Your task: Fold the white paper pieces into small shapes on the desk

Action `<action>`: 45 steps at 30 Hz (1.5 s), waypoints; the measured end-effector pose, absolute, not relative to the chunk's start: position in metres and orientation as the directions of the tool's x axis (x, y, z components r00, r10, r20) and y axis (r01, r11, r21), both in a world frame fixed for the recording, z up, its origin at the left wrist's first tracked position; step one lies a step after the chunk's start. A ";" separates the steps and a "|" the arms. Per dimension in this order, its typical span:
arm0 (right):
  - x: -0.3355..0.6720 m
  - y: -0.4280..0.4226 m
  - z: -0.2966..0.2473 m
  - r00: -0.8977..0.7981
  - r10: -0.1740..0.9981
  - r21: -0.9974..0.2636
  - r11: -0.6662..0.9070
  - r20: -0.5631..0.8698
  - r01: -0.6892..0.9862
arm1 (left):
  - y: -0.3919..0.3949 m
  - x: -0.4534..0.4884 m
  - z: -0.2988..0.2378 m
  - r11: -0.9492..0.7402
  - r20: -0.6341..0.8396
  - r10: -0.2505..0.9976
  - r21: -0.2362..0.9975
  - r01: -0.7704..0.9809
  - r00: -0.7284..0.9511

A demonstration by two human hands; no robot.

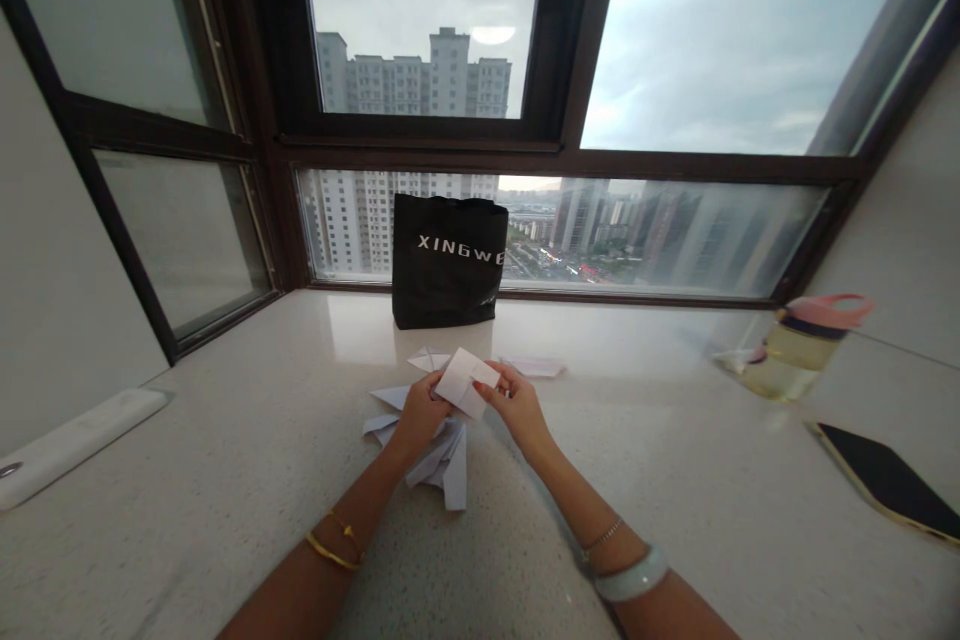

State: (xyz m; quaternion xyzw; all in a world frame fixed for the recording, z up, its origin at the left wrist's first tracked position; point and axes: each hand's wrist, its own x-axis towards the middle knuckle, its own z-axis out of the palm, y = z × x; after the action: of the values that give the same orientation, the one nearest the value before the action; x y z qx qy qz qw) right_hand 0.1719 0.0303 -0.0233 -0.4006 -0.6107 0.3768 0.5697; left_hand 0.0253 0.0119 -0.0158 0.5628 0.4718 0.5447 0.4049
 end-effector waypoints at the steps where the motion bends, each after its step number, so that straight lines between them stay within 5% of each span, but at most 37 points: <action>1: 0.171 0.030 -0.024 -0.032 0.920 -0.919 0.391 0.389 0.045 | 0.011 0.025 -0.015 -0.228 0.233 0.972 0.969 0.097 -0.042; 7: 0.170 0.030 -0.028 -0.042 0.929 -0.928 0.370 0.369 0.036 | 0.009 0.026 -0.013 -0.231 0.230 0.973 0.968 0.094 0.022; 14: 0.174 0.030 -0.027 -0.002 0.906 -0.883 0.414 0.424 0.222 | 0.007 0.027 -0.016 -0.115 0.138 0.975 0.984 -0.134 0.174; 21: 0.173 0.029 -0.027 0.027 0.890 -0.862 0.433 0.456 0.264 | 0.005 0.028 -0.015 -0.147 0.160 0.984 0.977 -0.152 0.076; 26: 0.169 0.031 -0.028 0.131 0.937 -0.946 0.318 0.323 0.062 | 0.006 0.027 -0.017 -0.213 0.224 0.974 0.957 -0.199 0.033; 32: 0.166 0.026 -0.027 -0.124 0.985 -0.958 0.079 0.117 -0.276 | 0.008 0.032 -0.025 -0.313 0.320 0.946 0.943 -0.116 0.051; 45: 0.167 0.019 -0.020 -0.222 0.972 -0.916 -0.021 0.075 -0.401 | -0.001 0.037 -0.023 -0.405 0.409 0.907 0.912 0.058 -0.101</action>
State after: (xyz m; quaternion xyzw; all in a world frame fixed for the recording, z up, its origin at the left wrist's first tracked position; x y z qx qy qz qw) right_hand 0.1671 0.0188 -0.0200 -0.3183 -0.4491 0.6397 0.5365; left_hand 0.0368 -0.0010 -0.0227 0.5737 0.4206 0.6112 0.3471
